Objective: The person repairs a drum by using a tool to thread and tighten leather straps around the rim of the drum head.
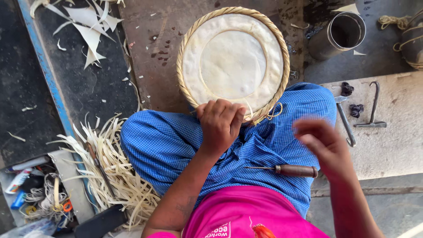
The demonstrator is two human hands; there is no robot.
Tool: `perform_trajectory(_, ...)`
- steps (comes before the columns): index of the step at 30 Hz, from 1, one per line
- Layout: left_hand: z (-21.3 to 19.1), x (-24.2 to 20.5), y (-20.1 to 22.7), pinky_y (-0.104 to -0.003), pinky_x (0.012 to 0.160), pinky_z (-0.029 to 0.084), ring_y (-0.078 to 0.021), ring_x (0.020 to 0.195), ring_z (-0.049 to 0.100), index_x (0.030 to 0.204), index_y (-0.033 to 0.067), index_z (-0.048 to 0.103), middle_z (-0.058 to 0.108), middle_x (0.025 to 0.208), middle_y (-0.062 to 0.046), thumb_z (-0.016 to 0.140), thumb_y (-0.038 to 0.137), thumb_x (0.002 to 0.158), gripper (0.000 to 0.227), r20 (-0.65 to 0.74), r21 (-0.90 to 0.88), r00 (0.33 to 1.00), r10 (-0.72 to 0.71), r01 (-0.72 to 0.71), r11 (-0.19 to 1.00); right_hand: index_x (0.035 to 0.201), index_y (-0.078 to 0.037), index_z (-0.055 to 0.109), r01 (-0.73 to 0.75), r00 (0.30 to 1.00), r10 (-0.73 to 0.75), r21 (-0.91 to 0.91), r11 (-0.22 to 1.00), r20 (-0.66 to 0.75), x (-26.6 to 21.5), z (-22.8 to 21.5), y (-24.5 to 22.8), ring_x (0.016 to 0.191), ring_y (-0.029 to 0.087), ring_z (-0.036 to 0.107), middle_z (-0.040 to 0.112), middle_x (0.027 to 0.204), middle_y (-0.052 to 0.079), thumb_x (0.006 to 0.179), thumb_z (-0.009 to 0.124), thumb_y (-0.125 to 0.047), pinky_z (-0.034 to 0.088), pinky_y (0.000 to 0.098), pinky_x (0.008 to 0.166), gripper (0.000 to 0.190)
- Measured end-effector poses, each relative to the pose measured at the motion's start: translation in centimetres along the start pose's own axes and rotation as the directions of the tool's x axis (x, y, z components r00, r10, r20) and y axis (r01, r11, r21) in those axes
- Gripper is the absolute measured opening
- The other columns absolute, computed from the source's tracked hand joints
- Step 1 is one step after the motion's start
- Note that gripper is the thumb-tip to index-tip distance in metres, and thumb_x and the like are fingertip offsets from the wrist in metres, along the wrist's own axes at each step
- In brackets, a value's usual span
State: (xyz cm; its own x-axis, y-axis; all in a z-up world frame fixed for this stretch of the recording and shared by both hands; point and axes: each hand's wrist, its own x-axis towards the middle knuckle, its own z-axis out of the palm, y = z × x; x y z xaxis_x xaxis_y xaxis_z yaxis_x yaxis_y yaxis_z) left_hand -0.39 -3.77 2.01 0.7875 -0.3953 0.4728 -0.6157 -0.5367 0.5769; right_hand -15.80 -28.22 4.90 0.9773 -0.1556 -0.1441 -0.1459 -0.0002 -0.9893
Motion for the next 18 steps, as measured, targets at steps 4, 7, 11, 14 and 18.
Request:
perform_trajectory(4,-1.4,0.0,0.0,-0.041,0.092,0.036,-0.0193,0.093,0.057,0.099,0.0159,0.071,0.063,0.095,0.001,0.067,0.031,0.103,0.016,0.047,-0.108,0.997,0.065,-0.059,0.992,0.12,-0.018,0.069,-0.034,0.912,0.349,-0.808,0.589,0.216,-3.0,0.7,1.3,0.107,0.028,0.065,0.067,0.12,0.005,0.073,0.083,-0.027,0.053,0.0384,0.091,0.05)
perform_trajectory(7,-2.4,-0.4,-0.2,-0.043,0.09,0.034,-0.0223,0.097,0.057,0.103,0.0182,0.073,0.063,0.101,0.0,0.068,0.035,0.099,0.018,0.077,-0.163,0.98,0.183,-0.169,0.972,0.123,-0.019,0.069,0.015,0.914,0.35,-0.879,0.477,0.206,-5.1,1.8,3.2,0.101,0.029,0.059,0.064,0.113,0.005,0.075,0.081,-0.026,0.049,0.0403,0.089,0.05)
perform_trajectory(11,-1.1,0.2,-0.4,-0.046,0.09,0.034,-0.0229,0.093,0.054,0.101,0.0203,0.076,0.059,0.1,0.001,0.069,0.04,0.097,0.022,0.04,-0.045,0.99,0.138,-0.136,0.99,0.125,-0.014,0.068,0.007,0.925,0.253,-0.677,0.736,0.285,-5.2,0.0,4.6,0.092,0.02,0.065,0.065,0.102,0.005,0.082,0.079,-0.029,0.055,0.0329,0.08,0.047)
perform_trajectory(14,1.0,2.9,-1.5,-0.046,0.096,0.036,-0.0246,0.1,0.057,0.094,0.0201,0.073,0.064,0.107,0.0,0.066,0.038,0.098,0.02,-0.055,-0.012,0.992,0.118,-0.118,0.993,0.139,-0.01,0.061,-0.567,0.823,0.549,0.148,0.811,0.145,-4.0,-1.8,4.1,0.07,0.015,0.057,0.072,0.107,0.011,0.088,0.065,-0.024,0.044,0.0265,0.052,0.053)
perform_trajectory(18,2.7,8.3,-3.1,-0.047,0.095,0.038,-0.0222,0.097,0.065,0.091,0.0188,0.075,0.072,0.098,0.001,0.065,0.04,0.098,0.025,-0.076,-0.066,0.997,0.005,-0.01,0.998,0.15,-0.008,0.056,-0.322,0.939,0.334,0.13,0.938,-0.082,-1.5,-0.5,2.0,0.069,0.011,0.058,0.066,0.095,0.01,0.102,0.057,-0.025,0.048,0.022,0.058,0.05)
